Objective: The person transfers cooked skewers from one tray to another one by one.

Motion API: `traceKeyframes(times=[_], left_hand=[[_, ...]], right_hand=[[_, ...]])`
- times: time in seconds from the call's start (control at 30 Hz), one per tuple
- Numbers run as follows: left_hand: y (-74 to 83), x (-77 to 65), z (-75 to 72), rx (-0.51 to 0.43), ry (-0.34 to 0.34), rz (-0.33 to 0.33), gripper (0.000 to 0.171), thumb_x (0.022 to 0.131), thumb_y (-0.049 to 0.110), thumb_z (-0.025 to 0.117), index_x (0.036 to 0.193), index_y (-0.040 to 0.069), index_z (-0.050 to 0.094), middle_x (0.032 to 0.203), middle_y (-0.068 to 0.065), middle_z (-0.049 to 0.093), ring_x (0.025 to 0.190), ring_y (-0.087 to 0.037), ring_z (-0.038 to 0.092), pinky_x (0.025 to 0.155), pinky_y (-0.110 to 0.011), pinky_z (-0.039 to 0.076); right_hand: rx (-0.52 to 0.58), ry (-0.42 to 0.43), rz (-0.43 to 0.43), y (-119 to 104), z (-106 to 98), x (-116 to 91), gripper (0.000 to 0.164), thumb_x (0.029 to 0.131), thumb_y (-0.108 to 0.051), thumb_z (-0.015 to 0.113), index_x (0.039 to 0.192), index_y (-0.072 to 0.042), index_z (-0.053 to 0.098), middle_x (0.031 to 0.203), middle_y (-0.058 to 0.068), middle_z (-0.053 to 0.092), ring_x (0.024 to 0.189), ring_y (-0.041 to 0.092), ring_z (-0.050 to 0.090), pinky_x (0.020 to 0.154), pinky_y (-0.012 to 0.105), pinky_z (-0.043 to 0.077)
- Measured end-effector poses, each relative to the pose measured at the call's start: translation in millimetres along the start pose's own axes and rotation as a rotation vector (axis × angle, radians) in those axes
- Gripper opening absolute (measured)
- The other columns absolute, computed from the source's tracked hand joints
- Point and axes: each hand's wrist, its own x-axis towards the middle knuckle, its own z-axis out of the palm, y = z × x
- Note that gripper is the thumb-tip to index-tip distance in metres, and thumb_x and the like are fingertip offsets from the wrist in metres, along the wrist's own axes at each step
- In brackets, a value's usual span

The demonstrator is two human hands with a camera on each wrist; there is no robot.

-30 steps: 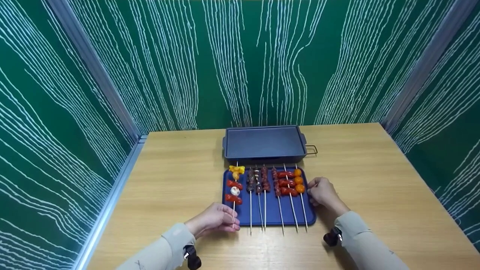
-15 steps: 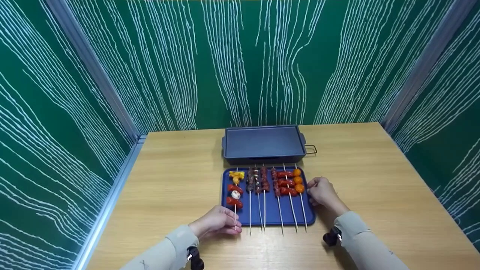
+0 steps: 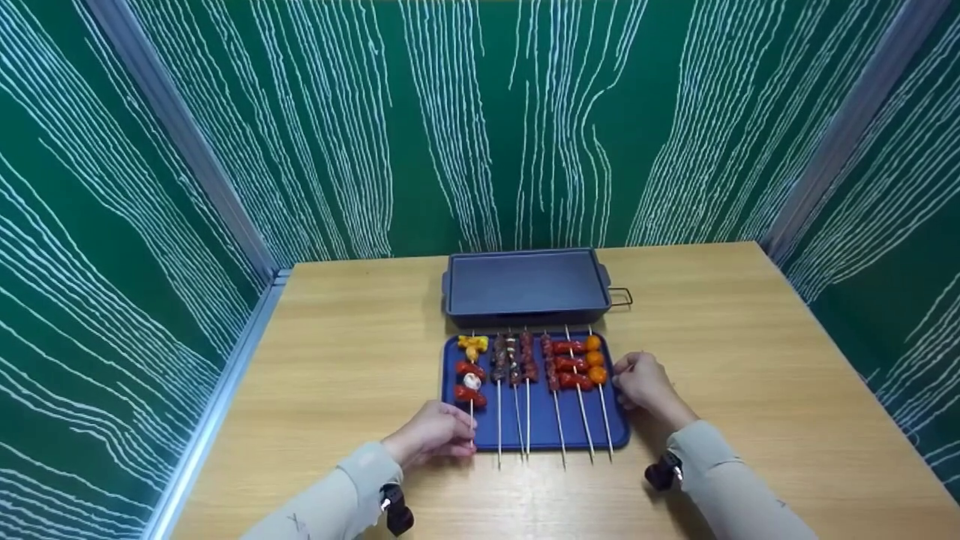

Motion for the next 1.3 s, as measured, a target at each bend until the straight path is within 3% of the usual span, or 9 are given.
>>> traceKeyframes(times=[0.2, 0.37, 0.5, 0.83, 1.3], left_hand=[[3.8, -4.0, 5.4, 0.178, 0.093, 0.038, 0.008, 0.089, -0.01, 0.068, 0.093, -0.006, 0.073, 0.07, -0.003, 0.065, 0.055, -0.008, 0.063, 0.053, -0.017, 0.061], [3.8, -5.6, 8.4, 0.307, 0.156, 0.08, 0.015, 0.084, -0.012, 0.066, 0.075, 0.0, 0.072, 0.062, -0.001, 0.065, 0.048, -0.006, 0.06, 0.048, -0.017, 0.057], [1.6, -3.9, 8.5, 0.375, 0.178, 0.099, 0.017, 0.082, -0.011, 0.064, 0.073, 0.0, 0.073, 0.055, -0.001, 0.064, 0.043, -0.006, 0.059, 0.045, -0.019, 0.056], [-2.7, -1.3, 5.0, 0.41, 0.187, 0.063, 0.016, 0.087, -0.008, 0.069, 0.074, 0.0, 0.075, 0.053, -0.001, 0.065, 0.041, -0.007, 0.059, 0.043, -0.019, 0.055], [17.9, 2.2, -6.5, 0.445, 0.221, 0.058, 0.025, 0.098, 0.011, 0.074, 0.074, 0.009, 0.066, 0.065, -0.003, 0.064, 0.046, -0.009, 0.059, 0.046, -0.024, 0.06]], right_hand=[[-0.001, 0.002, -0.007, 0.5, 0.8, -0.6, 0.007, 0.092, 0.006, 0.06, 0.099, 0.006, 0.063, 0.078, 0.014, 0.063, 0.051, 0.015, 0.06, 0.044, 0.028, 0.059], [0.018, 0.001, 0.0, 0.6, 1.7, -0.4, 0.006, 0.092, 0.006, 0.061, 0.097, 0.004, 0.062, 0.077, 0.012, 0.063, 0.05, 0.015, 0.061, 0.043, 0.028, 0.059], [0.032, 0.0, 0.003, 1.0, 3.2, -0.8, 0.007, 0.092, 0.007, 0.061, 0.095, 0.001, 0.062, 0.075, 0.009, 0.063, 0.05, 0.015, 0.06, 0.042, 0.028, 0.058], [0.019, 0.011, -0.008, 0.9, 7.1, -1.3, 0.007, 0.092, 0.007, 0.061, 0.097, 0.003, 0.063, 0.075, 0.012, 0.063, 0.05, 0.015, 0.06, 0.042, 0.028, 0.058], [-0.07, 0.028, -0.082, 0.7, 8.5, -3.8, 0.006, 0.092, 0.009, 0.06, 0.091, 0.004, 0.063, 0.07, 0.009, 0.063, 0.048, 0.014, 0.059, 0.041, 0.026, 0.056]])
